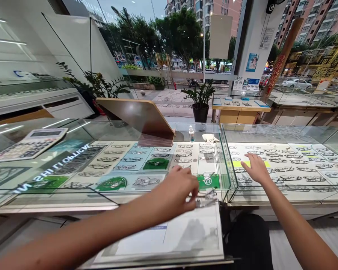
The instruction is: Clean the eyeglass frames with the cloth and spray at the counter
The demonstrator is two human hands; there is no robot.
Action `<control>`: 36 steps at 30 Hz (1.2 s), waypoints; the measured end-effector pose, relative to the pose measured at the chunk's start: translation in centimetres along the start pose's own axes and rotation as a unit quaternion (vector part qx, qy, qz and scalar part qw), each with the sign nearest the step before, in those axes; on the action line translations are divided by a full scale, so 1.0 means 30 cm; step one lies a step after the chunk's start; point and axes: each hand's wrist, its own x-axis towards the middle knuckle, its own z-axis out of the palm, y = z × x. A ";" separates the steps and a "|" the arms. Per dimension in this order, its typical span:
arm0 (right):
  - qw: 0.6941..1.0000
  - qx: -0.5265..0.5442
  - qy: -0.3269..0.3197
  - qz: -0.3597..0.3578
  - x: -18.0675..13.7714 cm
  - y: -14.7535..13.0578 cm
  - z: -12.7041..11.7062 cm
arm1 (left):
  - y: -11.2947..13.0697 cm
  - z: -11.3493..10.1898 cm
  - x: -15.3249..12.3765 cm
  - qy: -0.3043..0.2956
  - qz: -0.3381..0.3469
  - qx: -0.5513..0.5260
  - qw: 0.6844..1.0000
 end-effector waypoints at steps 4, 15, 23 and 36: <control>1.000 0.008 -0.017 0.008 -0.003 -0.014 -0.017 | -0.055 -0.138 0.124 -0.006 0.001 0.080 0.997; 1.000 0.015 -0.012 0.008 -0.008 -0.011 -0.023 | -0.192 0.055 0.439 0.091 -0.007 0.194 0.977; 1.000 0.016 0.011 -0.008 -0.006 0.003 -0.004 | -0.225 0.145 0.430 0.104 0.022 0.191 0.976; 1.000 0.017 0.003 -0.001 -0.007 0.000 -0.012 | -0.175 0.077 0.361 0.100 0.016 0.144 0.984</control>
